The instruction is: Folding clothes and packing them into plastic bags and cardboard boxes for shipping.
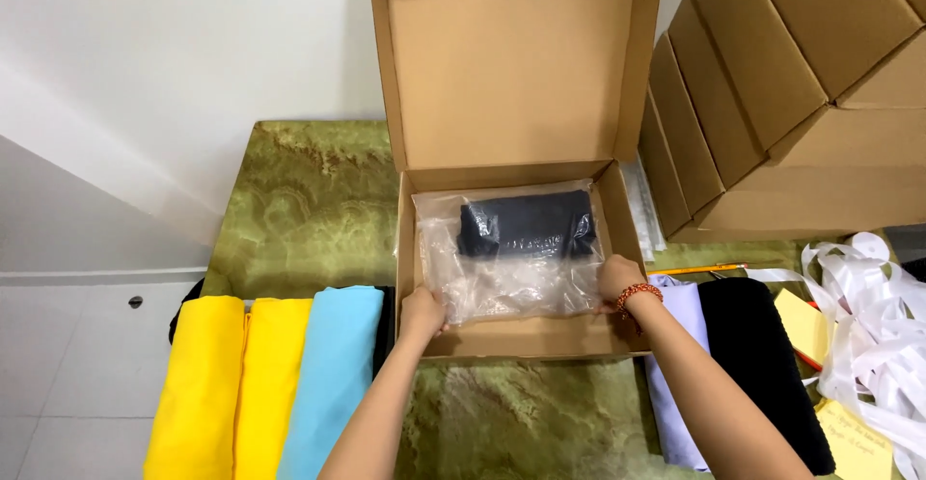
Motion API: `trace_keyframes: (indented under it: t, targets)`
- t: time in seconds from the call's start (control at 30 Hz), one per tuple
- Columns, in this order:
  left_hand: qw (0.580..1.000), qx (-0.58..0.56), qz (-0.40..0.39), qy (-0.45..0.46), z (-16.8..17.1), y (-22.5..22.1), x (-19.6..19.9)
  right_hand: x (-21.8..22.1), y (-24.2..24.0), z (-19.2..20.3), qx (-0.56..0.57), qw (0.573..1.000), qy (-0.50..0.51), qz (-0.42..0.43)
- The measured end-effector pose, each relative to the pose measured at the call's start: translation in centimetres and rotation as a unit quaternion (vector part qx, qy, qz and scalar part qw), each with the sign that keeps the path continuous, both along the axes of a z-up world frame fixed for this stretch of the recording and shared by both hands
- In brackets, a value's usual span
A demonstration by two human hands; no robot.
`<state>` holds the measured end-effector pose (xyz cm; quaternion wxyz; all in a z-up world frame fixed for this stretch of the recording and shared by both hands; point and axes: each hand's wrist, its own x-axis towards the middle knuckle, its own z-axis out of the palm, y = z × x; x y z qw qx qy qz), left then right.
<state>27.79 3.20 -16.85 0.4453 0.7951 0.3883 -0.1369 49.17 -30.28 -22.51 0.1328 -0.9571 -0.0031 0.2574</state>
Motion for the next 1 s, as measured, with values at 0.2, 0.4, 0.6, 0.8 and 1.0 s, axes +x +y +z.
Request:
trace_keyframes:
  t: [0.2, 0.4, 0.6, 0.8, 1.0]
  targets:
    - [1.000, 0.010, -0.019, 0.008, 0.5, 2.4, 0.5, -2.8, -1.7, 6.5, -0.064, 0.989, -0.058, 0.117]
    - [0.994, -0.105, 0.030, -0.016, -0.4, 2.8, -1.4, -8.5, 0.0, 15.5, -0.002, 0.994, -0.030, 0.104]
    - [0.988, 0.068, -0.132, 0.040, -4.9, 4.6, -1.7, -5.5, -1.6, 7.7, -0.020, 0.993, -0.072, 0.090]
    - [0.974, 0.169, -0.148, -0.022, 5.6, -0.6, -0.7, -1.6, -0.6, 1.1, 0.003, 0.992, -0.100, 0.077]
    - [1.000, 0.012, 0.018, -0.014, -2.5, 0.9, 0.1, -2.9, 0.7, 6.8, 0.026, 1.000, -0.006, -0.011]
